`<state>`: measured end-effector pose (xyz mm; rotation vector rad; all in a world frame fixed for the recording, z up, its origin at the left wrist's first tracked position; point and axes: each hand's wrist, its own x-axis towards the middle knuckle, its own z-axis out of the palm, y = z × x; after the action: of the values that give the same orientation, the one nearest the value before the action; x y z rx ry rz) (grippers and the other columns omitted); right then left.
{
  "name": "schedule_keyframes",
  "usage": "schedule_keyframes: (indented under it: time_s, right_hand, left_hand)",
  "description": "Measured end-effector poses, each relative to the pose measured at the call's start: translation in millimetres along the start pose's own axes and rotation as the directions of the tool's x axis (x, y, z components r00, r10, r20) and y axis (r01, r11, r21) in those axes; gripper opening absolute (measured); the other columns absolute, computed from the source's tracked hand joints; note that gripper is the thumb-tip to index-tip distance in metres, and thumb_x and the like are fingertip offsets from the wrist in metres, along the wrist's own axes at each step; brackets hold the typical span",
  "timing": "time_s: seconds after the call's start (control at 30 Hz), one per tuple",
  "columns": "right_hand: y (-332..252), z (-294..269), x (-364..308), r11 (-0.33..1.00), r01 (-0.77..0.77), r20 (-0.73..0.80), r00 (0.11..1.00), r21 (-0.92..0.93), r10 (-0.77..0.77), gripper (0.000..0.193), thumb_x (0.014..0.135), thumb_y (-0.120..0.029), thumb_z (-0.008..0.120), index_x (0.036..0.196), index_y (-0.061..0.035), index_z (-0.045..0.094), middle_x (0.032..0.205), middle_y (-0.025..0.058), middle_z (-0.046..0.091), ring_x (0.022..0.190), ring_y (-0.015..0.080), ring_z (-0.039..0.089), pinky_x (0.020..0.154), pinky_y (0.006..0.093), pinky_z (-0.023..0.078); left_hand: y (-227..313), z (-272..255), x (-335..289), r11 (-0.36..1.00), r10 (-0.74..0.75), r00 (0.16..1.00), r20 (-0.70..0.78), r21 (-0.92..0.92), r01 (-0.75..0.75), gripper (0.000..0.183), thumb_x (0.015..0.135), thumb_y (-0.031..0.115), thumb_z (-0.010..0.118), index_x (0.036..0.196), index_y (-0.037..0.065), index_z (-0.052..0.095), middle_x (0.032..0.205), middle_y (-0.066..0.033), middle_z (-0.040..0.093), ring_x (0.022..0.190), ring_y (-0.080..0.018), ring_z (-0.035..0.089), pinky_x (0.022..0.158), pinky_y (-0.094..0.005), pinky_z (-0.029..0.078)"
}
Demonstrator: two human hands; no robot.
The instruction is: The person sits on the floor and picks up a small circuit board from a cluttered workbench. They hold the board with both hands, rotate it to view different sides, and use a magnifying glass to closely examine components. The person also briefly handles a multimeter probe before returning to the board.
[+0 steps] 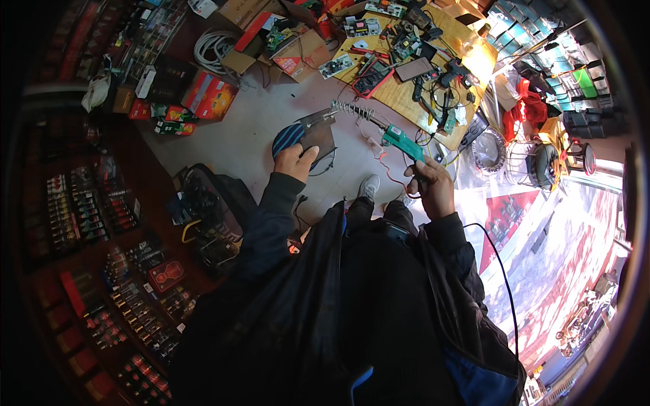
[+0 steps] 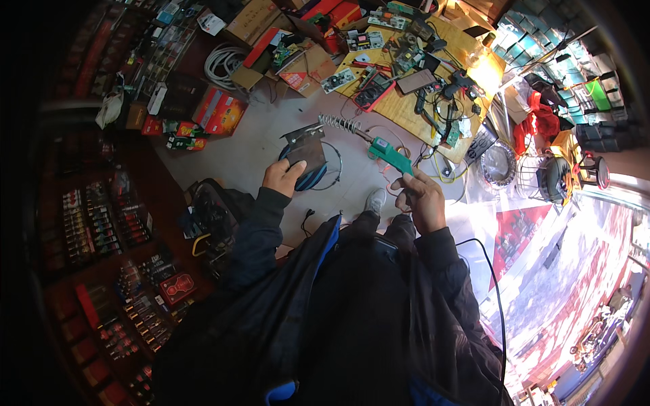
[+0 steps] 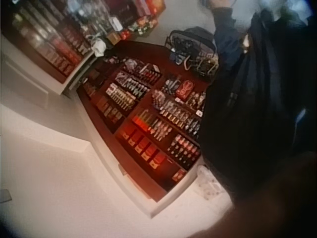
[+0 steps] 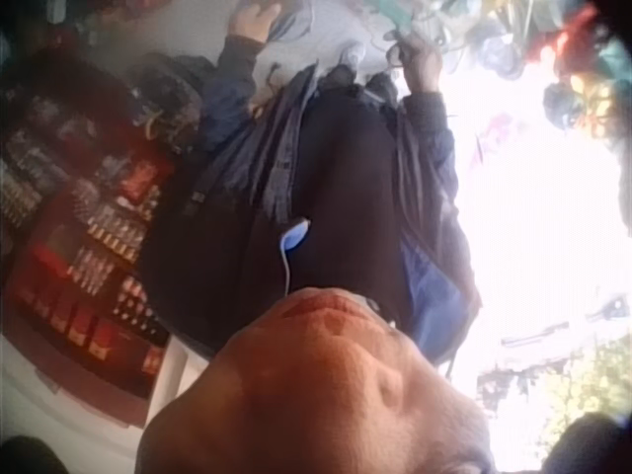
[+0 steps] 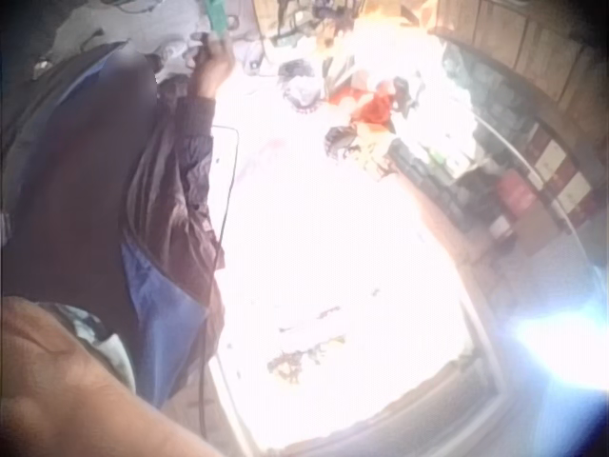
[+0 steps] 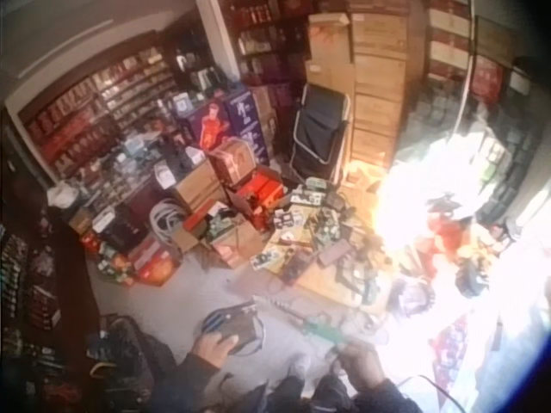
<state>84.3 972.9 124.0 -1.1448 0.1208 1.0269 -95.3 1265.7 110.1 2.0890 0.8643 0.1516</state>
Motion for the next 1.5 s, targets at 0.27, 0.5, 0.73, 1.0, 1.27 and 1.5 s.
schedule_keyframes:
  time_s: [0.27,0.5,0.73,1.0,1.27,1.5]
  right_hand:
    - [1,-13,7,0.995,-0.087,0.035,0.996,0.038,0.086,0.018,0.102,-0.016,0.05,0.098,0.0001,0.057,0.08,0.0097,0.064,0.052,0.0132,0.049,0.053,0.0274,0.042]
    - [-2,-9,5,0.998,-0.046,0.021,0.999,-0.037,0.047,0.018,0.101,-0.015,0.053,0.102,0.0013,0.059,0.081,0.0096,0.066,0.054,0.0132,0.053,0.054,0.0268,0.043]
    - [-10,3,-4,0.909,0.213,0.047,0.977,-0.357,-0.21,0.03,0.097,-0.011,0.058,0.123,0.0031,0.063,0.088,0.0068,0.068,0.065,0.0101,0.059,0.062,0.0244,0.047]
    - [-23,6,-5,0.772,0.308,-0.006,0.927,-0.556,-0.374,0.042,0.096,-0.011,0.062,0.135,0.0023,0.056,0.103,0.0101,0.069,0.082,0.0144,0.065,0.076,0.0279,0.053]
    - [-27,1,4,0.588,0.445,0.071,0.833,-0.676,-0.549,0.051,0.091,-0.011,0.069,0.139,-0.0003,0.053,0.128,0.0182,0.066,0.111,0.0207,0.064,0.099,0.0332,0.048]
    - [-15,-8,14,0.555,0.392,0.033,0.836,-0.734,-0.547,0.05,0.091,-0.018,0.072,0.135,-0.0018,0.057,0.106,0.0119,0.07,0.087,0.0157,0.059,0.084,0.031,0.049]
  left_hand:
    - [-2,-3,3,0.993,0.056,0.998,0.035,0.105,-0.06,0.047,0.09,0.035,0.068,0.068,-0.005,0.054,0.062,-0.0246,0.051,0.059,-0.0403,0.053,0.058,-0.0484,0.041]
    - [2,5,0,0.994,0.087,0.991,0.099,0.064,-0.094,0.036,0.092,0.03,0.068,0.082,-0.004,0.064,0.064,-0.0142,0.057,0.059,-0.0225,0.052,0.059,-0.0392,0.044]
    - [0,9,-3,0.991,-0.05,0.985,0.163,-0.111,0.069,0.039,0.093,0.033,0.067,0.081,-0.004,0.064,0.065,-0.0098,0.059,0.06,-0.0207,0.056,0.06,-0.0373,0.045]
    - [-16,37,-1,0.868,-0.235,0.947,0.221,-0.39,0.306,0.039,0.092,0.034,0.072,0.07,0.005,0.058,0.067,-0.0027,0.06,0.057,-0.0098,0.055,0.053,-0.0283,0.044]
    - [-17,48,-4,0.779,-0.276,0.934,0.225,-0.517,0.355,0.037,0.092,0.035,0.073,0.075,0.005,0.058,0.068,-0.0048,0.063,0.058,-0.0095,0.056,0.053,-0.0254,0.045]
    - [-28,47,-3,0.765,-0.302,0.932,0.202,-0.532,0.363,0.037,0.091,0.036,0.073,0.079,0.004,0.062,0.072,-0.0077,0.067,0.058,-0.0107,0.058,0.055,-0.0255,0.046]
